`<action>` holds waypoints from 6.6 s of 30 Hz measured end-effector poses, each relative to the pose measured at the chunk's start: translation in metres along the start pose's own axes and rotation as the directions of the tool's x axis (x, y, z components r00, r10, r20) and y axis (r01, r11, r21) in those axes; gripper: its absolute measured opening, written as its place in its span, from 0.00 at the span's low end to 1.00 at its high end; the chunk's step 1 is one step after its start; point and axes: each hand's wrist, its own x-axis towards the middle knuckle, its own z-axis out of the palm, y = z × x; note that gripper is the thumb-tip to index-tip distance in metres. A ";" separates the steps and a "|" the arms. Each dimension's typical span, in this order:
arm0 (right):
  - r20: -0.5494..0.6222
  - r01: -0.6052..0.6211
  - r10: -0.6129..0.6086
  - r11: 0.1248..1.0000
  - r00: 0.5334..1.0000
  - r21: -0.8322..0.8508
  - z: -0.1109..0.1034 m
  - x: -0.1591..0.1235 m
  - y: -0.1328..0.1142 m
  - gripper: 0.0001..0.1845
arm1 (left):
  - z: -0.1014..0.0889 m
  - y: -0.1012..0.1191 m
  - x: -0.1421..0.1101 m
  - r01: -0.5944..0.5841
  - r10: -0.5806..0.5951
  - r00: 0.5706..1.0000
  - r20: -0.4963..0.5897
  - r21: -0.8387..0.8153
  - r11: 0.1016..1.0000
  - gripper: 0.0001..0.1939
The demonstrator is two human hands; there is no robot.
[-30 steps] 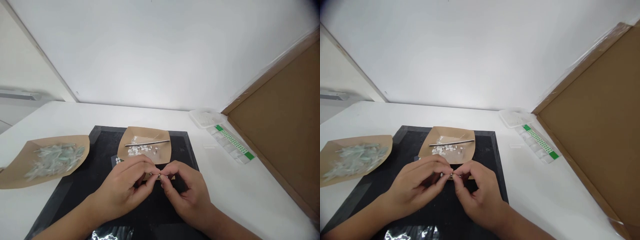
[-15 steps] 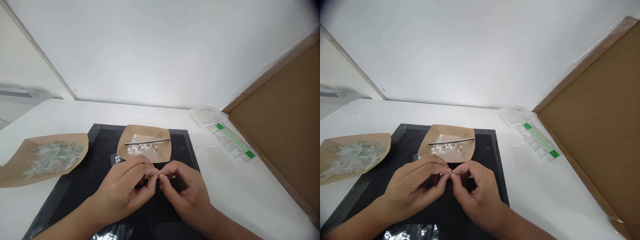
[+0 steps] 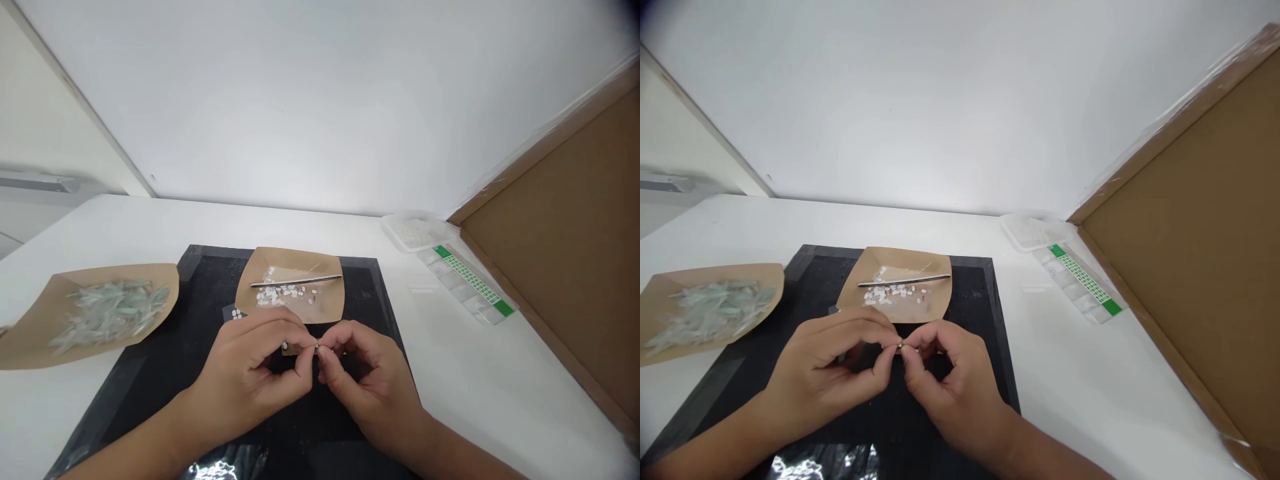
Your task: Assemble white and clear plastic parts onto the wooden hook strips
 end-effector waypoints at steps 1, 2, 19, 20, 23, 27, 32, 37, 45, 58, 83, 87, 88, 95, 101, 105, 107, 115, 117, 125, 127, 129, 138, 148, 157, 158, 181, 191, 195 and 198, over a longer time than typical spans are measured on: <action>0.005 -0.005 0.005 1.000 1.000 0.010 0.000 0.000 0.000 0.07 | 0.000 0.000 0.000 0.011 -0.011 1.000 0.001 -0.014 1.000 0.06; 0.010 -0.010 0.010 1.000 1.000 0.021 0.000 0.000 0.001 0.08 | 0.000 0.000 0.000 0.027 -0.027 1.000 0.004 -0.028 0.999 0.06; 0.183 -0.252 0.191 0.870 0.964 0.423 0.000 0.000 -0.002 0.10 | -0.007 -0.001 0.001 0.463 -0.411 0.881 0.236 -0.241 0.853 0.04; 0.193 -0.263 0.195 0.859 0.962 0.440 0.000 0.001 -0.003 0.10 | -0.007 -0.001 0.001 0.465 -0.411 0.879 0.241 -0.250 0.849 0.04; 0.212 -0.282 0.202 0.834 0.956 0.475 -0.002 0.003 -0.004 0.11 | -0.008 -0.003 -0.001 0.438 -0.386 0.893 0.231 -0.253 0.862 0.04; 0.211 -0.283 0.204 0.832 0.956 0.478 -0.002 0.005 -0.004 0.12 | -0.007 -0.002 -0.002 0.364 -0.328 0.926 0.185 -0.212 0.907 0.05; 0.180 -0.267 0.206 0.852 0.962 0.450 0.000 0.005 -0.001 0.13 | -0.007 0.001 0.001 0.230 -0.214 0.969 0.125 -0.139 0.963 0.06; 0.140 -0.256 0.217 0.875 0.966 0.411 0.001 0.003 -0.001 0.12 | -0.009 0.002 0.003 0.145 -0.135 0.985 0.112 -0.091 0.985 0.06; 0.145 -0.267 0.227 0.876 0.963 0.401 0.001 0.001 -0.005 0.11 | -0.011 0.002 0.002 0.190 -0.174 0.971 0.162 -0.085 0.978 0.07; 0.116 -0.230 0.202 0.911 0.973 0.343 0.001 0.000 -0.002 0.09 | -0.011 0.009 0.000 -0.023 0.010 0.994 0.110 0.123 0.992 0.09; 0.252 -0.260 0.163 0.868 0.954 0.423 0.000 0.003 -0.004 0.11 | -0.012 0.009 0.003 0.452 -0.413 0.883 0.221 -0.167 0.876 0.06; 0.263 -0.266 0.163 0.865 0.951 0.425 -0.001 0.003 -0.004 0.10 | -0.012 0.004 0.002 0.560 -0.493 0.821 0.288 -0.240 0.793 0.05; 0.265 -0.268 0.164 0.865 0.950 0.425 -0.001 0.004 -0.004 0.10 | -0.013 0.003 0.001 0.579 -0.506 0.809 0.300 -0.257 0.774 0.05; 0.277 -0.258 0.139 0.848 0.951 0.462 -0.002 0.005 -0.003 0.08 | -0.013 -0.001 -0.003 0.688 -0.552 0.725 0.413 -0.393 0.610 0.05; 0.234 -0.232 0.135 0.859 0.963 0.456 -0.001 0.004 0.000 0.09 | -0.010 -0.001 -0.002 0.685 -0.548 0.728 0.412 -0.462 0.563 0.04; 0.196 -0.198 0.120 0.870 0.973 0.451 -0.002 0.004 0.000 0.09 | -0.012 0.004 0.002 0.675 -0.535 0.738 0.412 -0.471 0.568 0.03; 0.180 -0.179 0.108 0.880 0.978 0.441 -0.002 0.004 0.000 0.09 | -0.014 0.005 0.002 0.663 -0.512 0.748 0.422 -0.474 0.579 0.02; 0.126 -0.103 0.059 0.920 0.990 0.379 -0.002 0.004 0.002 0.07 | -0.015 0.006 -0.001 0.579 -0.478 0.805 0.352 -0.288 0.762 0.04; 0.123 -0.096 0.056 0.929 0.991 0.356 -0.003 0.004 0.001 0.07 | -0.013 0.006 0.000 0.553 -0.465 0.824 0.324 -0.279 0.785 0.04; 0.111 -0.052 0.015 0.941 0.994 0.333 -0.004 0.005 0.002 0.05 | -0.014 0.004 0.001 0.530 -0.436 0.841 0.321 -0.323 0.784 0.03; 0.113 -0.039 0.001 0.941 0.994 0.336 -0.004 0.005 0.003 0.05 | -0.015 0.005 0.002 0.543 -0.438 0.831 0.342 -0.333 0.771 0.05; 0.110 -0.021 -0.017 0.942 0.994 0.335 -0.004 0.005 0.004 0.04 | -0.016 0.006 0.003 0.557 -0.445 0.821 0.356 -0.333 0.761 0.05; 0.109 -0.003 -0.037 0.939 0.993 0.344 -0.003 0.004 0.005 0.03 | -0.015 0.006 -0.001 0.613 -0.506 0.785 0.357 -0.333 0.716 0.09; 0.100 0.013 -0.050 0.940 0.994 0.341 -0.001 0.004 0.007 0.03 | -0.015 0.003 0.000 0.644 -0.496 0.764 0.413 -0.425 0.636 0.09; 0.061 0.171 -0.179 0.979 0.982 0.114 0.001 0.001 0.009 0.06 | -0.012 -0.002 -0.006 0.645 -0.532 0.763 0.366 -0.380 0.663 0.07; 0.055 0.197 -0.202 0.976 0.978 0.092 0.001 0.001 0.008 0.06 | -0.011 -0.003 -0.006 0.644 -0.532 0.765 0.364 -0.386 0.661 0.07; -0.064 0.250 -0.247 0.967 0.967 0.048 0.003 0.003 0.011 0.05 | -0.008 -0.002 -0.007 0.693 -0.595 0.714 0.368 -0.493 0.526 0.07; -0.053 0.080 -0.066 0.940 0.996 0.332 0.004 0.003 0.011 0.05 | -0.006 -0.008 -0.004 0.481 -0.481 0.876 0.023 0.001 0.877 0.03; -0.041 0.000 0.017 0.927 0.999 0.374 0.001 0.003 0.009 0.08 | -0.005 -0.015 -0.002 0.230 -0.206 0.973 -0.107 0.299 0.926 0.03; -0.052 -0.044 0.067 0.929 0.996 0.368 -0.003 0.003 0.007 0.11 | -0.007 -0.022 0.001 0.128 -0.074 0.987 -0.144 0.419 0.899 0.03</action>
